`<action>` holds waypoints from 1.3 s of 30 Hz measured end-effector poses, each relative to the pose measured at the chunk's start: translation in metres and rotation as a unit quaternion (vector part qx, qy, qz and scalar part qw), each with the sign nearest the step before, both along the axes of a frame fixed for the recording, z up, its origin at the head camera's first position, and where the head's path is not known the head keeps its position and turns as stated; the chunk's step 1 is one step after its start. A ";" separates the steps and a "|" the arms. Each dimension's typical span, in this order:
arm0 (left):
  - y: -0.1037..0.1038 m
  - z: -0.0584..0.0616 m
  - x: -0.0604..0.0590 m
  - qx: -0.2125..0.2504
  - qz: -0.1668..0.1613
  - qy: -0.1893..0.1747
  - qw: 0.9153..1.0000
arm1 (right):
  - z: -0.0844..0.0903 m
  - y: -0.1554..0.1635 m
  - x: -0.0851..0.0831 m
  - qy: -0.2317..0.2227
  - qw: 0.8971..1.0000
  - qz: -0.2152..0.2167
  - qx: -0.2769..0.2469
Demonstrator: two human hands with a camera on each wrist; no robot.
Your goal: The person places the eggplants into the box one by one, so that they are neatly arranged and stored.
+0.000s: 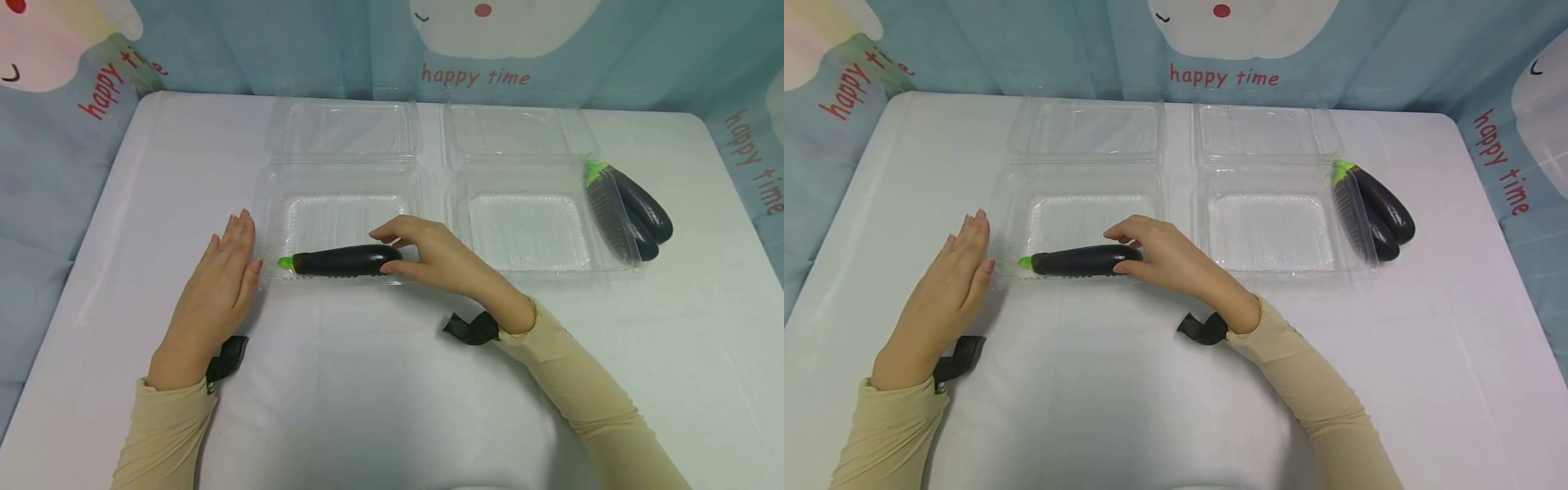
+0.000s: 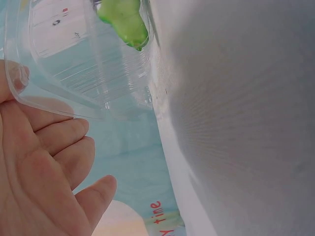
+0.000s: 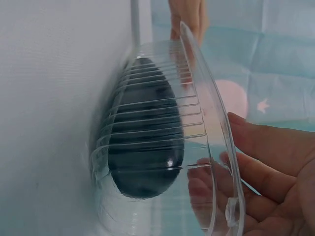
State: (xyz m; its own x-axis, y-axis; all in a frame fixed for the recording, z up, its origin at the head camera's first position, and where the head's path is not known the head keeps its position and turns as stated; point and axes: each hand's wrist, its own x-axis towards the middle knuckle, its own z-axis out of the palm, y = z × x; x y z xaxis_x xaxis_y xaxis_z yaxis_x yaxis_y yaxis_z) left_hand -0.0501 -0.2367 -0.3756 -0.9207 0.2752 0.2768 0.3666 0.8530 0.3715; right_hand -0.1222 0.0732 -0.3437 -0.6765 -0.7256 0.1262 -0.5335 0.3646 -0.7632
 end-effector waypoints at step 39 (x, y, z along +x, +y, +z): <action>0.001 -0.001 0.002 0.013 -0.004 0.012 1.000 | 0.020 0.064 0.001 0.040 0.991 -0.107 -0.074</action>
